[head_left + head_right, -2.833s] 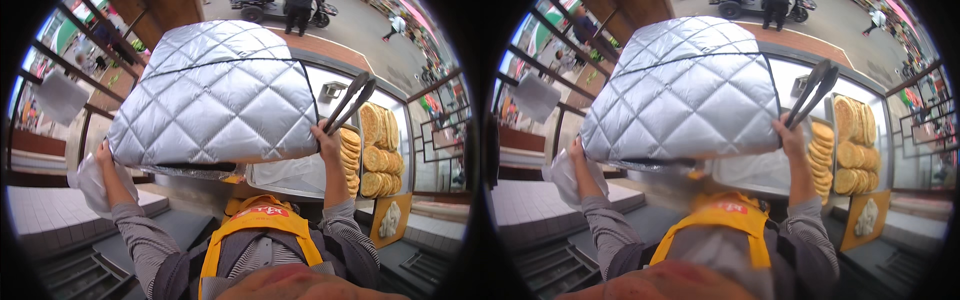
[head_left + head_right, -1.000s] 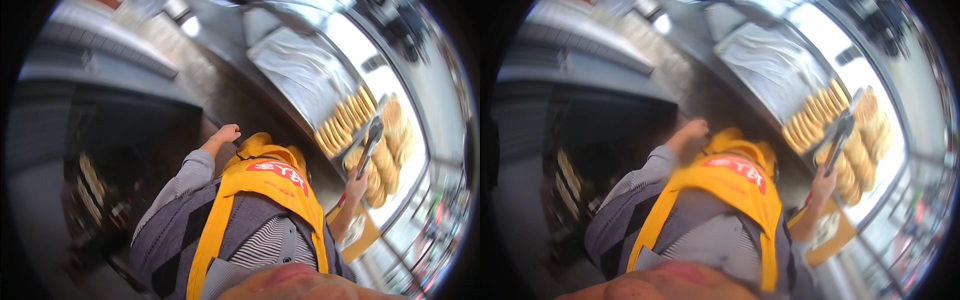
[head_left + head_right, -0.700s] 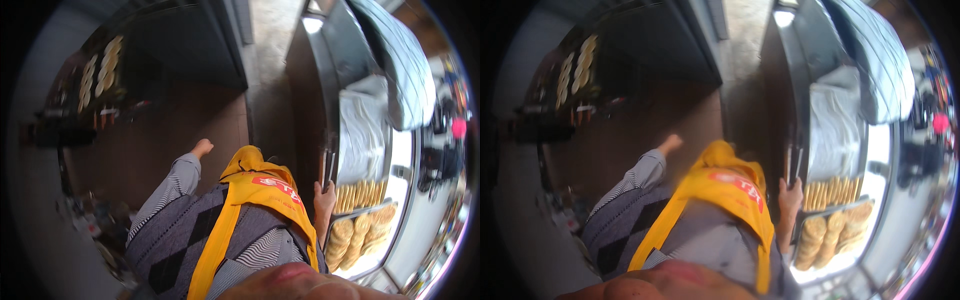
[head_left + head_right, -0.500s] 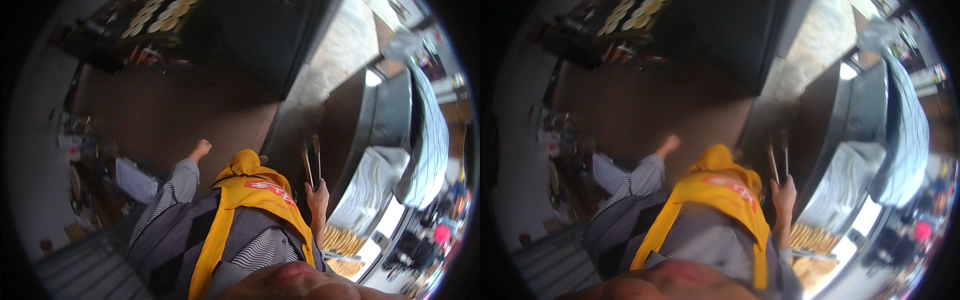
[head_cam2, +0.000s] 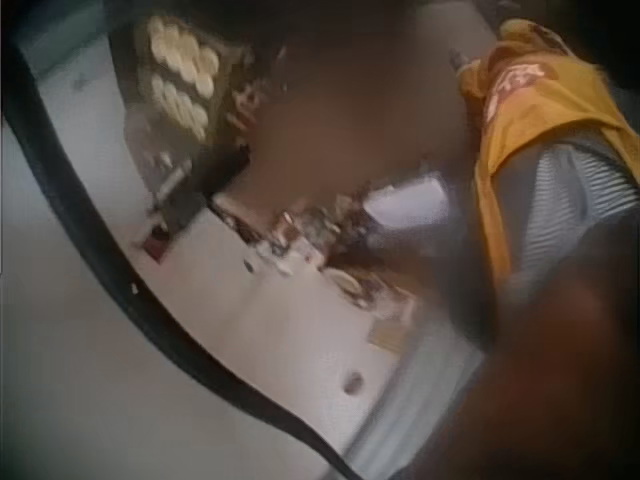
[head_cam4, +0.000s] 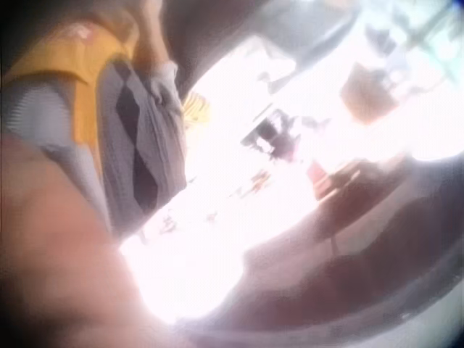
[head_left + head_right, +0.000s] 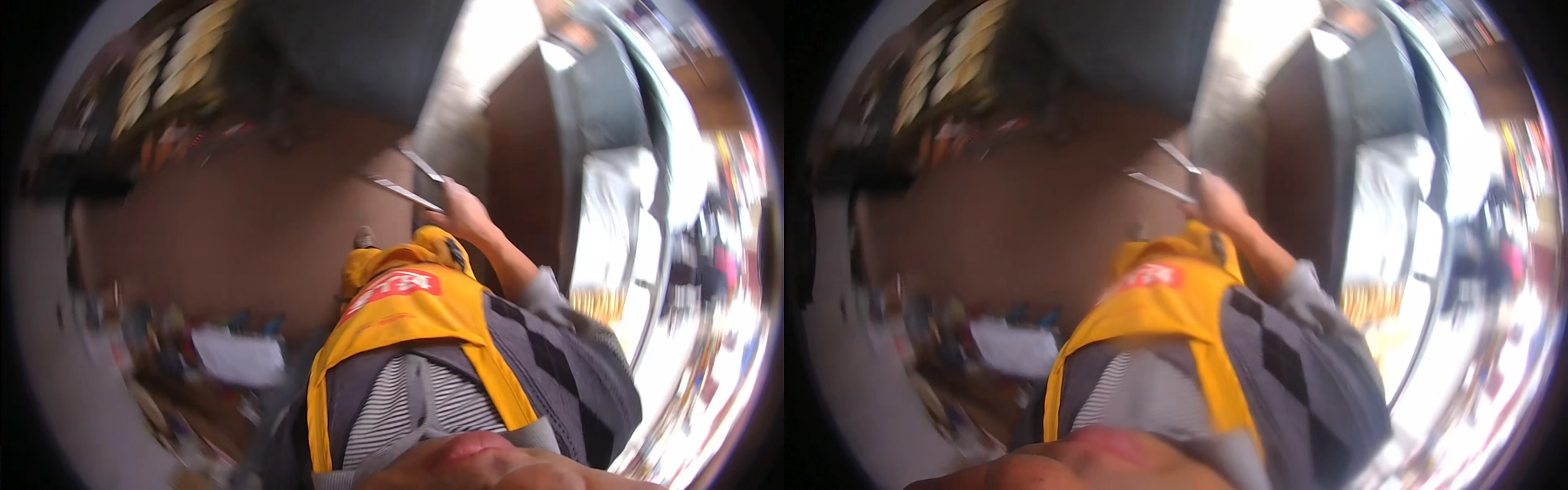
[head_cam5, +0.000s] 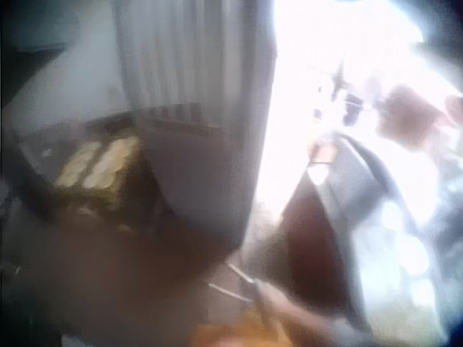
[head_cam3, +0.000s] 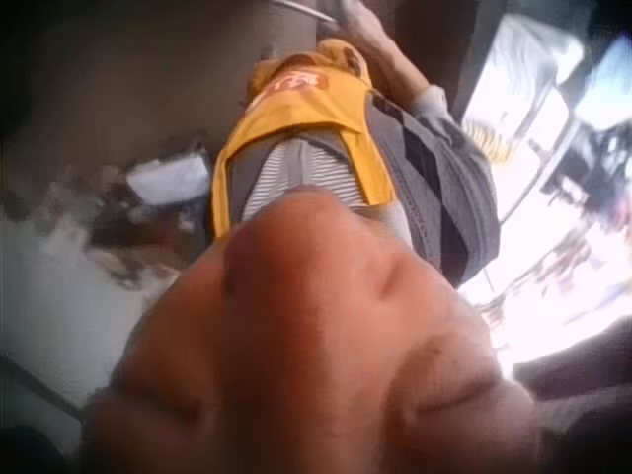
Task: The person uses tongs to transfer cooked flatbreads from a warming container to a display tray, then moves to a griddle to flip and arrange raw and cooked flatbreads. The person also places additional raw dough onto the griddle and organizes the cooked items on a rack.
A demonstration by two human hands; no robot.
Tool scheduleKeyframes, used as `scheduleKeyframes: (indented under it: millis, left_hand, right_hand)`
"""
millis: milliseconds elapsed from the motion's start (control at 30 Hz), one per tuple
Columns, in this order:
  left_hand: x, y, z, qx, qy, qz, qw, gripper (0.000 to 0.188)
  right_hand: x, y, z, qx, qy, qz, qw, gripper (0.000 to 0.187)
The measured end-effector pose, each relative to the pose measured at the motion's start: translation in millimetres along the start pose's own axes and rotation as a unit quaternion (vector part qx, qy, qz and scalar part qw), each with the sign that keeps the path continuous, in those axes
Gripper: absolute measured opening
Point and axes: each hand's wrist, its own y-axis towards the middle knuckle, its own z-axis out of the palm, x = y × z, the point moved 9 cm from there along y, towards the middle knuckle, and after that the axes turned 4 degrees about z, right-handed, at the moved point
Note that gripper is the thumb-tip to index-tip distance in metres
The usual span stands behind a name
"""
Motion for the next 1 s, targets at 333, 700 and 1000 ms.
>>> scheduleKeyframes:
  millis: [333,700,1000]
  left_hand:
    - [-191,119,-140,0.044,-0.058,0.008,0.997,0.017]
    - [-352,94,-41,0.056,0.188,0.109,0.975,0.022]
    - [-306,35,-66,0.032,0.247,0.091,0.964,0.022]
  right_hand:
    - [-166,-228,-83,-0.307,-0.038,0.487,0.817,0.069]
    - [-343,-640,-64,-0.24,-0.02,0.818,0.522,0.073]
    - [-397,-660,-59,-0.148,0.03,0.852,0.502,0.065]
